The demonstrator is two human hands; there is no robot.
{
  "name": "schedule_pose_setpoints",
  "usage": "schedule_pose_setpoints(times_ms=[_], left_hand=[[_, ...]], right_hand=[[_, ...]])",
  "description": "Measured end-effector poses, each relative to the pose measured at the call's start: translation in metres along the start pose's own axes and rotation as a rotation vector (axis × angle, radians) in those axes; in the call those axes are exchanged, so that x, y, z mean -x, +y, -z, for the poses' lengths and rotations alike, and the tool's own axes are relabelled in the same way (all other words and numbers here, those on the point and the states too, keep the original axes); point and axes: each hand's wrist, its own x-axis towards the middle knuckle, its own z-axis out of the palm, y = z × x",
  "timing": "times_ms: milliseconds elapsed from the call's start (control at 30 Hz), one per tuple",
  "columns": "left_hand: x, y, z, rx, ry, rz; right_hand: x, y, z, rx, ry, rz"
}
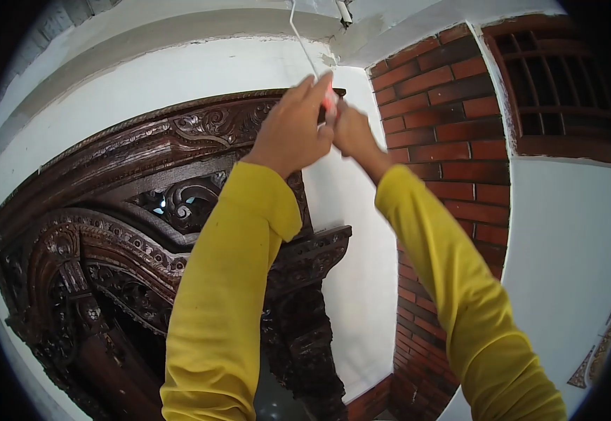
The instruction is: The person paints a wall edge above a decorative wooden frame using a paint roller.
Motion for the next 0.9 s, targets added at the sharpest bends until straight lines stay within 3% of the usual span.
schedule_pose_setpoints(times_ms=[100,233,300,533,667,700,767,867,900], left_hand=[[0.022,0.008,-0.017,-0.002,-0.084,-0.113],[0.036,0.020,-0.021,-0.056,-0.222,-0.108],[0.033,0.021,-0.014,-0.021,-0.240,-0.088],[0.020,0.019,0.028,-0.058,-0.170,-0.039],[0.024,0.002,0.043,-0.282,0.090,-0.123],[0.026,0.004,0.053,-0.277,0.187,-0.136],[0.035,0.018,0.080,-0.264,0.381,-0.168],[0.062,0.050,0.119,-0.037,0.936,-0.275],[0.080,0.063,0.147,-0.139,0.850,-0.312]], right_hand=[[0.055,-0.008,0.003,-0.101,-0.046,-0.109],[0.072,-0.016,0.016,-0.157,-0.064,-0.094],[0.069,-0.026,0.022,-0.142,-0.020,-0.117],[0.012,-0.053,0.028,-0.059,-0.002,0.101],[-0.081,-0.055,0.000,-0.019,-0.030,0.138],[-0.087,-0.082,0.021,-0.110,-0.156,-0.090],[-0.100,-0.096,0.023,-0.114,-0.212,-0.155],[-0.094,-0.097,0.021,-0.118,-0.240,-0.145],[-0.085,-0.090,0.014,-0.110,-0.178,-0.094]])
